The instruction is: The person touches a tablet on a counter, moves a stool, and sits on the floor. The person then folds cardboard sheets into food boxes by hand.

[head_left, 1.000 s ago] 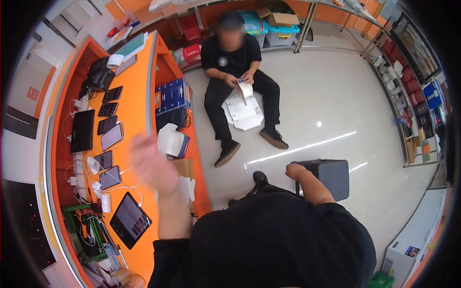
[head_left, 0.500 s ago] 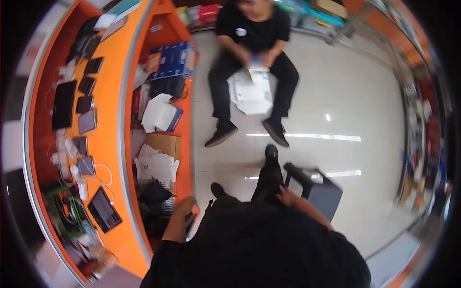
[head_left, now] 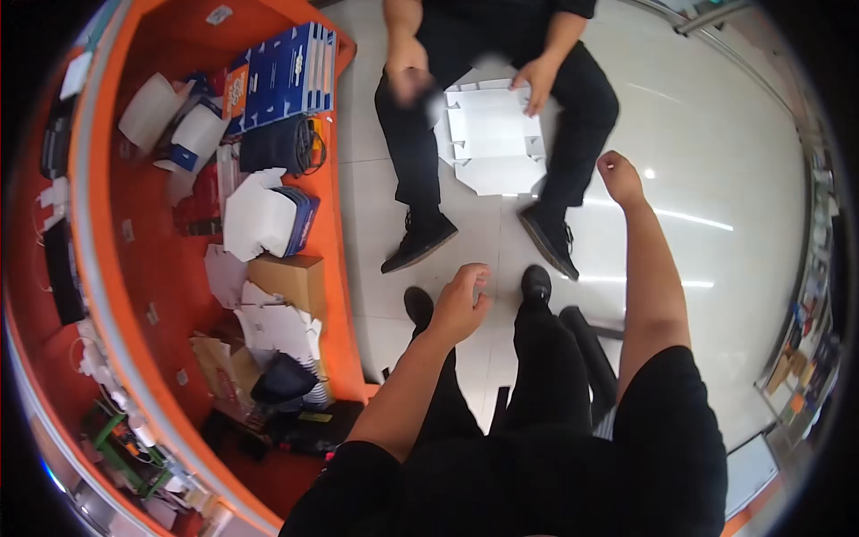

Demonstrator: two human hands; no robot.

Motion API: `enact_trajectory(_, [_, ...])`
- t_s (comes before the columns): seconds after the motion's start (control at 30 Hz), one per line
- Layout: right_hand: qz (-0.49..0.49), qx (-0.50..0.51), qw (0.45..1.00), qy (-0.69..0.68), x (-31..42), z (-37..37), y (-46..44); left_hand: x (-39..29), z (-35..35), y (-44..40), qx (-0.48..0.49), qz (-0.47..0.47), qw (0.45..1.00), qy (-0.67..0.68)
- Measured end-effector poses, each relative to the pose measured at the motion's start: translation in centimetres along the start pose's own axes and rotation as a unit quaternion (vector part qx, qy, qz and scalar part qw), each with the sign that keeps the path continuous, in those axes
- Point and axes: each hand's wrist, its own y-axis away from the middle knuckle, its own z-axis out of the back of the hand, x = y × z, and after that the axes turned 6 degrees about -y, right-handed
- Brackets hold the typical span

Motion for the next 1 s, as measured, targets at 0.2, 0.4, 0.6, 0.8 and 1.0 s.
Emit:
enact_trajectory(0.2, [0.108,0.26,0.932,0.23,-1.6,-22.6,-4.5,19.8,-4.0,-3.7,-0.009,0.08,0.992,-0.1])
enact_trajectory(0.4, [0.258,0.311,0.849,0.34,-6.7,-35.9,-5.9,22.4,-1.4,-11.5,0.076,0.001,0.978,-0.196])
enact_trajectory(0.6, [0.213,0.372,0.81,0.4,-4.0,-36.3,-10.0,22.4,-0.7,-13.5,0.043,-0.078,0.972,-0.217])
enact_trajectory(0.8, [0.253,0.328,0.808,0.418,-4.1,-36.1,-7.8,23.0,-0.6,-12.6,0.142,-0.048,0.955,-0.254])
enact_trajectory(1.0, [0.274,0.351,0.803,0.396,-4.4,-37.6,-9.0,22.5,0.5,-12.0,0.096,-0.094,0.962,-0.236])
